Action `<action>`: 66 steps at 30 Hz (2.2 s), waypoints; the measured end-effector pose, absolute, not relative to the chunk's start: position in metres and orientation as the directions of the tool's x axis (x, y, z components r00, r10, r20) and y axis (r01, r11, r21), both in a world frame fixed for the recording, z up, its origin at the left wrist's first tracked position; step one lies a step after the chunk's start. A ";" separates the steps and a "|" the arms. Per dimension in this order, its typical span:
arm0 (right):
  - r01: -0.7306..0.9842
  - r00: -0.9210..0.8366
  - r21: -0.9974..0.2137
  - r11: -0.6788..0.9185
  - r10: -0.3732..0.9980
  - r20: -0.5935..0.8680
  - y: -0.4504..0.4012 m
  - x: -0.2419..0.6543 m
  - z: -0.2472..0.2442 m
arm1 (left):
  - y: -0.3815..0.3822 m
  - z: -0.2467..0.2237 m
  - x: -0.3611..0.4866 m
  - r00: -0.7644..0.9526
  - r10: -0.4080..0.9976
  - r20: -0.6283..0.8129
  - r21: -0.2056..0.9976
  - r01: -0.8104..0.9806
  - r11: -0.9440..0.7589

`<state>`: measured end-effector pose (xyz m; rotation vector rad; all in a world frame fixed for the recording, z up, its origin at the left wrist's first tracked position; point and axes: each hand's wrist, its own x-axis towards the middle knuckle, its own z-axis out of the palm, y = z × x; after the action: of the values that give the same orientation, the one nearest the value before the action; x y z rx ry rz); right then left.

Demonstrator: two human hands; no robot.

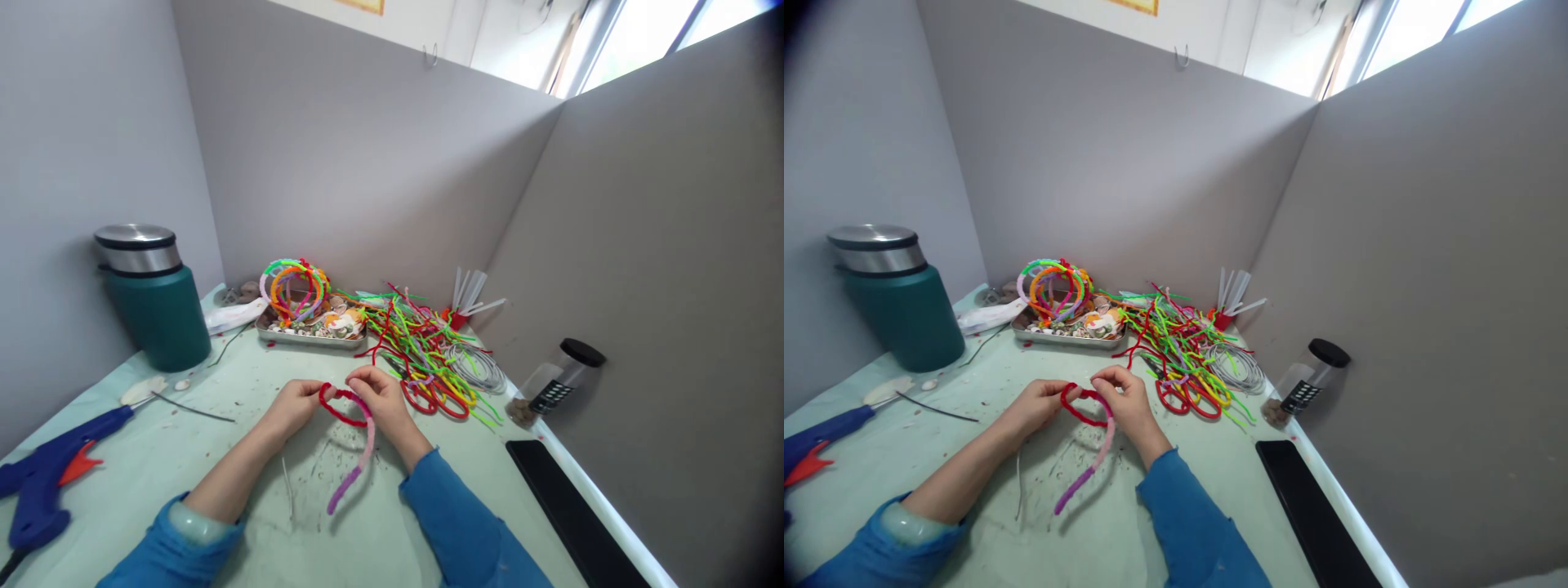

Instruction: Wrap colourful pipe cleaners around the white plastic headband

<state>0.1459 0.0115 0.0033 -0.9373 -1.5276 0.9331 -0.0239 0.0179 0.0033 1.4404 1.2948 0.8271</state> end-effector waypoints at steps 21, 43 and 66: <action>0.444 -0.329 -0.656 0.611 0.792 0.515 0.002 0.144 0.005 | 0.014 0.001 -0.020 0.448 0.890 0.088 0.818 0.477 -0.321; 0.022 -0.091 -0.982 0.187 0.979 0.185 0.017 0.144 -0.006 | 0.009 0.007 -0.017 0.471 0.872 0.134 0.828 0.430 -0.360; -0.130 -0.317 -0.973 -0.192 0.938 -0.143 0.016 0.143 -0.004 | 0.012 0.010 -0.020 0.285 0.913 0.293 0.838 0.383 -0.389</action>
<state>0.1433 0.0162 -0.0045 -1.0475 -1.2216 1.6375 -0.0197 0.0124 0.0101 1.9105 1.1598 1.0483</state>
